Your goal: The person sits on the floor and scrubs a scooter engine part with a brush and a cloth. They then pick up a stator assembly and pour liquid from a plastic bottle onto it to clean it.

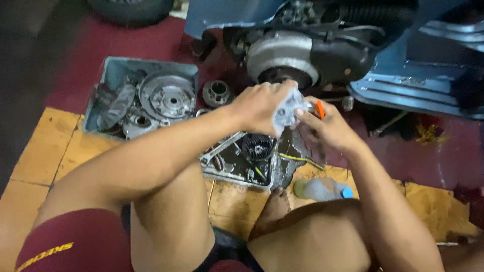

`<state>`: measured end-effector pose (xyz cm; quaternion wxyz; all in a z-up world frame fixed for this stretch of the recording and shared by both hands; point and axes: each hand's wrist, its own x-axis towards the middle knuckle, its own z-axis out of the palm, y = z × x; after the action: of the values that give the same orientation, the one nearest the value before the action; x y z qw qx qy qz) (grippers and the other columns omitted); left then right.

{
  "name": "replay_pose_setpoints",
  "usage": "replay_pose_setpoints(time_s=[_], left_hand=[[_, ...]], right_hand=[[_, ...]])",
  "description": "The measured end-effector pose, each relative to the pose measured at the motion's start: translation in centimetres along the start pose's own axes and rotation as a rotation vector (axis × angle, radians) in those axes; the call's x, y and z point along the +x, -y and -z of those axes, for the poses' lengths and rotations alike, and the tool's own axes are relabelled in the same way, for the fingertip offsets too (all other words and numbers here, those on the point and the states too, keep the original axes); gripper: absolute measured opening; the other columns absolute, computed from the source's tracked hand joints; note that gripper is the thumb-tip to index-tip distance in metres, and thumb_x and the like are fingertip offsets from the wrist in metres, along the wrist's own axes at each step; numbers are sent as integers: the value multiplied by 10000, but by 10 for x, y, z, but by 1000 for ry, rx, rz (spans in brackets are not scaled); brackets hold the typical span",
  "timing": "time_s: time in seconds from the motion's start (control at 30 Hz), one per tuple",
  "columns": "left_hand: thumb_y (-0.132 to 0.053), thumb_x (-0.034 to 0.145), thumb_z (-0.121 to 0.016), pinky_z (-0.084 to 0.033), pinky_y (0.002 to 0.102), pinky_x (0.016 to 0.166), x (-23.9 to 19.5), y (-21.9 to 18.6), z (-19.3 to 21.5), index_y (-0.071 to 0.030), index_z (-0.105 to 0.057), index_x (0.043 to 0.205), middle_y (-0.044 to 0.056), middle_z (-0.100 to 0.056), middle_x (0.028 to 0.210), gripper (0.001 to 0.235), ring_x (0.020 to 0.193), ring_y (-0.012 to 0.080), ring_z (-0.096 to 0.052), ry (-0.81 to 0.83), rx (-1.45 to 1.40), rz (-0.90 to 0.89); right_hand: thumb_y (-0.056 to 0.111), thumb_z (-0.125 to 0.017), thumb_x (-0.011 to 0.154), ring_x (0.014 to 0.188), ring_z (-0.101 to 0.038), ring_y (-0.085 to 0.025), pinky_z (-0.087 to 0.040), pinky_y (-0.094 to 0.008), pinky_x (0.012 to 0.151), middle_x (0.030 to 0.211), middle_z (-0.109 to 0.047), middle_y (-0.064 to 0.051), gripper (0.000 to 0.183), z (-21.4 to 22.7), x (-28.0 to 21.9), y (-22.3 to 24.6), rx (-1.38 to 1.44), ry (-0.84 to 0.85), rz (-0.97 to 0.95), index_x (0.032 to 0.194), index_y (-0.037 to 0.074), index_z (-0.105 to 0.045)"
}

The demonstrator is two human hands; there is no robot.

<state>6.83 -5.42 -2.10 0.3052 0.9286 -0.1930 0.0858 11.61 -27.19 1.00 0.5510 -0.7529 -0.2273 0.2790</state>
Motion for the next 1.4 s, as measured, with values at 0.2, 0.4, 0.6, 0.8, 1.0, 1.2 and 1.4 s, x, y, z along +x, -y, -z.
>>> replay_pose_setpoints(time_s=[0.2, 0.4, 0.6, 0.8, 1.0, 1.2, 1.4], left_hand=[[-424, 479, -884, -599, 561, 770, -6, 32, -25, -133, -475, 1274, 127, -732, 1006, 940, 968, 440, -724, 411, 250, 309], [-248, 444, -938, -596, 544, 733, -44, 76, -87, -207, -635, 1202, 66, -777, 949, 817, 890, 347, -752, 765, 727, -10], [-274, 634, -892, -548, 550, 873, -52, 93, -131, -127, -689, 1214, 128, -760, 1095, 631, 1057, 359, -713, 900, 653, 318], [-615, 611, -877, -436, 593, 1108, -115, 74, -154, -21, -484, 1416, 189, -586, 1427, 1075, 1361, 388, -526, 637, -108, 931], [-479, 600, -934, -463, 568, 1100, -156, 62, -208, 104, -308, 1499, 316, -544, 1408, 1241, 1308, 454, -555, 176, -456, 1442], [-529, 619, -885, -484, 541, 1079, -161, 56, -209, 24, -329, 1482, 224, -616, 1379, 1166, 1295, 400, -592, 336, -284, 1374], [-395, 650, -858, -570, 581, 906, -159, 63, -238, -21, -486, 1299, 198, -720, 1148, 836, 1098, 402, -703, 377, -41, 1201]], right_hand=[[170, -768, 834, 610, -563, -263, -420, -359, 567, 636, -626, -108, 128, 29, 41, -64, -569, 204, -215, 885, 65, -713], [249, -755, 797, 692, -648, -338, -464, -402, 647, 703, -718, -148, 210, 29, 45, -76, -712, 281, -382, 864, 51, -738], [235, -677, 847, 778, -693, -369, -504, -411, 707, 802, -751, -162, 256, 31, 57, -89, -775, 264, -406, 1056, 110, -755], [390, -737, 907, 827, -702, -336, -514, -422, 754, 843, -758, -143, 290, 21, 69, -90, -780, 268, -415, 1061, 152, -801], [310, -699, 886, 873, -723, -363, -510, -450, 834, 806, -765, -142, 266, 6, 66, -69, -776, 295, -365, 1061, 126, -775], [242, -655, 851, 808, -695, -359, -499, -439, 787, 786, -743, -174, 238, 3, 72, -76, -796, 325, -356, 978, 82, -777], [156, -652, 808, 891, -715, -449, -507, -484, 829, 874, -750, -275, 283, -14, 60, -36, -865, 319, -453, 992, -7, -792]])
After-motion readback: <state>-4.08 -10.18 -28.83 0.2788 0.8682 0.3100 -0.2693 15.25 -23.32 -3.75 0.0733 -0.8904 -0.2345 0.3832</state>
